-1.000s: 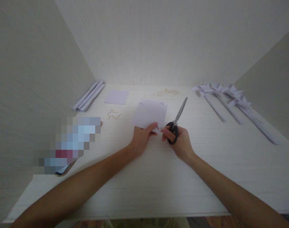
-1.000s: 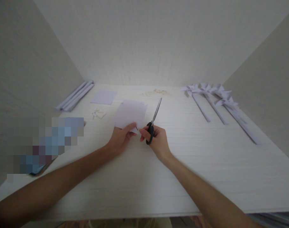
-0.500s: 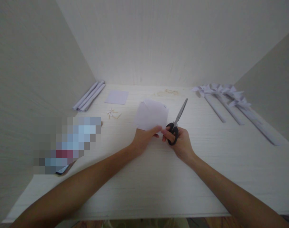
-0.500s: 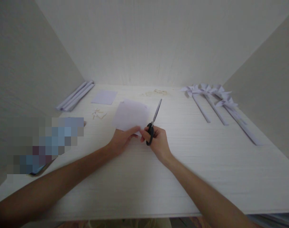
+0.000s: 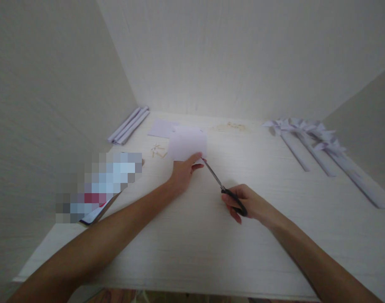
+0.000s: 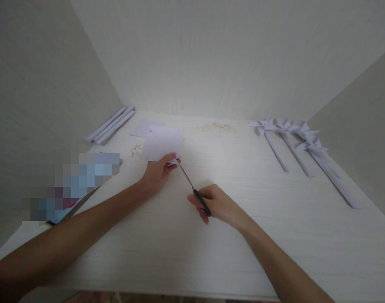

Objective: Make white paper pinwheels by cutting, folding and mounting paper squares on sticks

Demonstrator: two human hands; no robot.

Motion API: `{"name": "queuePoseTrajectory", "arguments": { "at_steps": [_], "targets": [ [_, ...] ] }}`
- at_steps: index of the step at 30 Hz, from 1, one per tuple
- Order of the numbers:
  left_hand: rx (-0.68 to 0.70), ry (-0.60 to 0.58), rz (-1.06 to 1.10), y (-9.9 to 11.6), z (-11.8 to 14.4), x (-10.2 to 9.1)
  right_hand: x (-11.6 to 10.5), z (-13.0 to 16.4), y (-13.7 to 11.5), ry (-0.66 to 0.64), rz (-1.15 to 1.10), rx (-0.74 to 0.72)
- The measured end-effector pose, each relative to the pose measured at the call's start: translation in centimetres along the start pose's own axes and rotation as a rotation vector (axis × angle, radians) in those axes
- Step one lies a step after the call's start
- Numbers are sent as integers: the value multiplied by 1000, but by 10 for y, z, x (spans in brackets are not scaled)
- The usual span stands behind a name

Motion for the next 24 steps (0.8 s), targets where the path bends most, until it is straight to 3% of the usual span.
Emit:
{"name": "queuePoseTrajectory", "arguments": {
  "at_steps": [24],
  "targets": [
    [12, -46, -15, 4, 3, 5, -4, -2, 5, 74, -6, 43]
  ]
}}
Point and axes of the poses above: each hand's wrist, its own z-axis away from the middle knuckle, its own x-axis out of the palm, y = z × x, the point moved 8 cm from there along -z, towards the middle knuckle, and after that the axes turned 11 degrees about x, right-handed, at the moved point
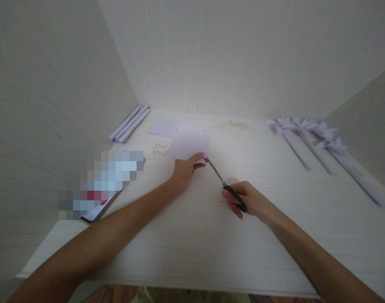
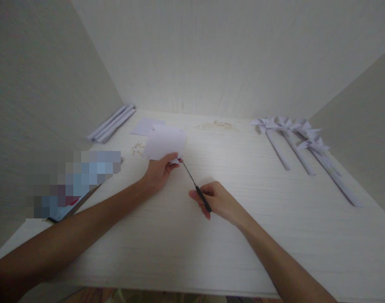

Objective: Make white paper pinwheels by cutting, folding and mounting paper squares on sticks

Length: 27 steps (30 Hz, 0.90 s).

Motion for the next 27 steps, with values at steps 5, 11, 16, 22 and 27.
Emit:
{"name": "queuePoseTrajectory", "arguments": {
  "at_steps": [5, 11, 16, 22, 27],
  "targets": [
    [-5, 5, 10, -1, 0, 0, 0, 1, -2, -1, 25, 1],
    [-1, -3, -2, -1, 0, 0, 1, 1, -3, 5, 40, 16],
    [5, -1, -5, 0, 0, 0, 0, 0, -2, 15, 51, 22],
    [7, 7, 5, 0, 0, 0, 0, 1, -2, 5, 37, 14],
    [-6, 16, 2, -1, 0, 0, 1, 1, -2, 1, 47, 13]
  ]
}}
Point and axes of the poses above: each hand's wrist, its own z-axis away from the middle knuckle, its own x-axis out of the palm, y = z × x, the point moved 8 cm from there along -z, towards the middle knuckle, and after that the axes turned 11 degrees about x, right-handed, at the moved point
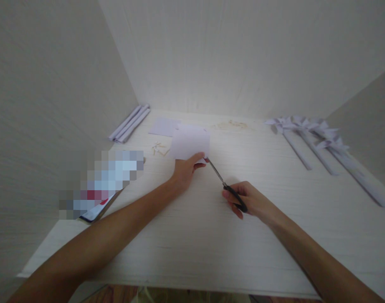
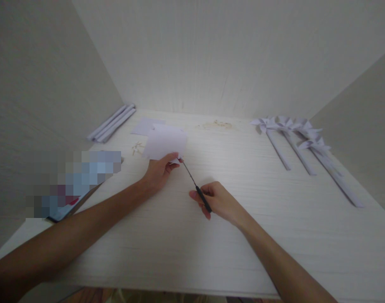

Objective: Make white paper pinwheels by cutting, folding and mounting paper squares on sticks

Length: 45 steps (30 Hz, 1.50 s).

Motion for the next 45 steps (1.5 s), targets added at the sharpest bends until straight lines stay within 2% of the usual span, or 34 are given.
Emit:
{"name": "queuePoseTrajectory", "arguments": {
  "at_steps": [45],
  "targets": [
    [18, -19, 13, 0, -1, -1, -3, -3, 5, 39, 47, -22]
  ]
}}
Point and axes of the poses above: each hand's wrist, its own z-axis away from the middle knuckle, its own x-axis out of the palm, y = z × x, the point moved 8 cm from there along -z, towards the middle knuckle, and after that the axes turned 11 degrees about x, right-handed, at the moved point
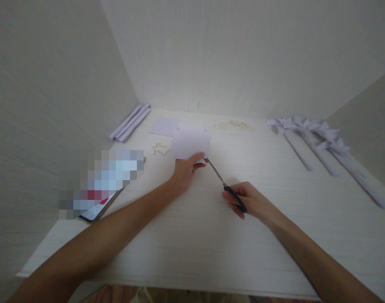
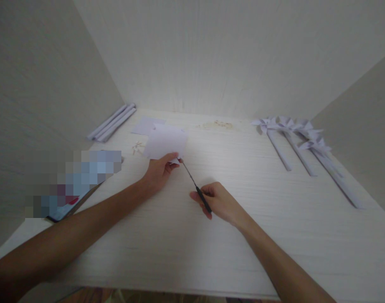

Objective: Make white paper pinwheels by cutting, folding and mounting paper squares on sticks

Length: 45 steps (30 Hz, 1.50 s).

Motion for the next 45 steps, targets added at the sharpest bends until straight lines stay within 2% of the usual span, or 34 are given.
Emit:
{"name": "queuePoseTrajectory", "arguments": {
  "at_steps": [7, 20, 45],
  "targets": [
    [0, -19, 20, 1, 0, 1, 0, -1, 2, -6, -13, 0],
    [32, 71, -65, 3, 4, -1, 2, -1, -1, 8, -41, 28],
    [12, 110, 41, 1, 8, -1, 5, 2, -7, -20, -99, 40]
  ]
}}
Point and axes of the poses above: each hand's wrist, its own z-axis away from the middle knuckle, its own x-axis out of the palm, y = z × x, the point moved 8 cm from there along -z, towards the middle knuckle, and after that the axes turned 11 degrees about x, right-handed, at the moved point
